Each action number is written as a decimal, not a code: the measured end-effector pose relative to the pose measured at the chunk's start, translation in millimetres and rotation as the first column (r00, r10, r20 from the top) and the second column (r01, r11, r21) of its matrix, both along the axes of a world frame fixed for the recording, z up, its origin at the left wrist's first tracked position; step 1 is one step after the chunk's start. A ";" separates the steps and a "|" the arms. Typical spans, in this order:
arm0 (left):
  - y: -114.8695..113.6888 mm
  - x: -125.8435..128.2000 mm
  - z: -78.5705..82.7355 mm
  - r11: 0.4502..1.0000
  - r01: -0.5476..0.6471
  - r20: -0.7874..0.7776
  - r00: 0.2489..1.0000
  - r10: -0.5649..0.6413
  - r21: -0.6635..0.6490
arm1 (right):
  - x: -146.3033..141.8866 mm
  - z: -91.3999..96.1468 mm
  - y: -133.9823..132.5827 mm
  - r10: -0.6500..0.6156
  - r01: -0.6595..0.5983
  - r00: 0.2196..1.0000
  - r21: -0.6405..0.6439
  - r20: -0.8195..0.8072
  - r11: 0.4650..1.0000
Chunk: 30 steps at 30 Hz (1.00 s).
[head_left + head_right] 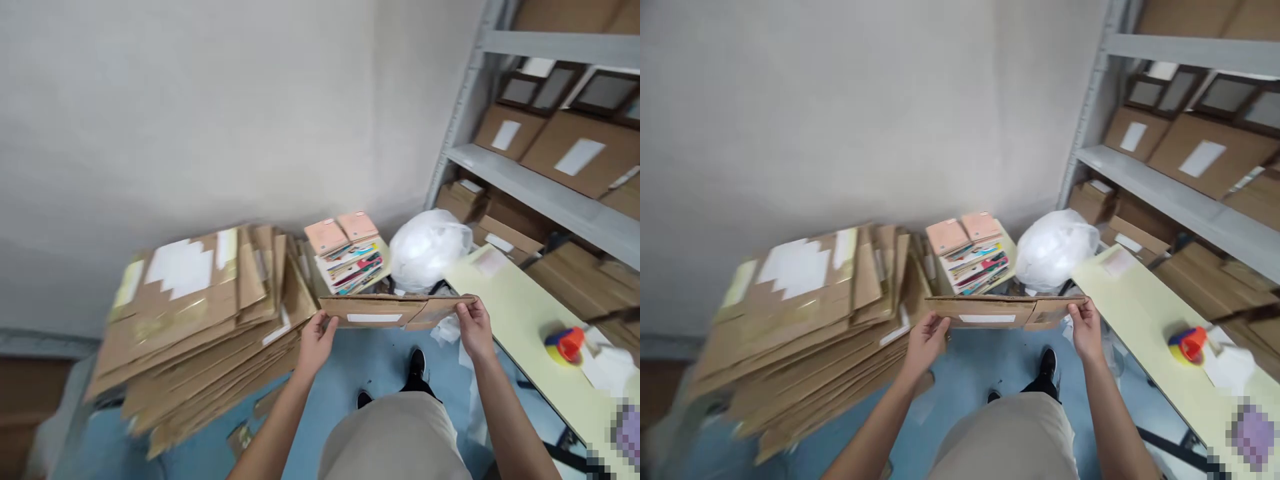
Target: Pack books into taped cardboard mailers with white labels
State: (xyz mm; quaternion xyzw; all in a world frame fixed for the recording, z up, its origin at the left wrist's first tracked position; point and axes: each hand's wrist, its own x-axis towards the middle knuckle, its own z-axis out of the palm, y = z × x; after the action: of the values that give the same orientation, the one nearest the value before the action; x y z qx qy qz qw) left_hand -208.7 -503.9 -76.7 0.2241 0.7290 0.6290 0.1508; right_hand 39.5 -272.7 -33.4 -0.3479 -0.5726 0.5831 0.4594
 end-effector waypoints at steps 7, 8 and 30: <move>153.7 56.2 5.8 0.971 0.220 0.075 0.971 -0.228 0.097 | 112.1 -15.8 64.9 -0.260 0.250 0.957 0.092 0.126 0.964; 176.3 66.8 7.4 0.963 0.252 0.097 0.961 -0.260 0.093 | 127.9 -18.4 76.6 -0.279 0.268 0.950 0.095 0.139 0.959; 463.4 193.2 -8.6 0.818 0.575 0.427 0.741 -0.518 -0.004 | 254.7 -58.4 205.0 -0.577 0.581 0.812 -0.030 0.087 0.813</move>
State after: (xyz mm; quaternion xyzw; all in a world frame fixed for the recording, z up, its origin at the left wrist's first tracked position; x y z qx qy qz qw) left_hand -15.5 -40.5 -85.2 0.2815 0.6240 0.5381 0.4918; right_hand 294.2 -67.7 -91.9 -0.5394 -0.4399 0.4181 0.5838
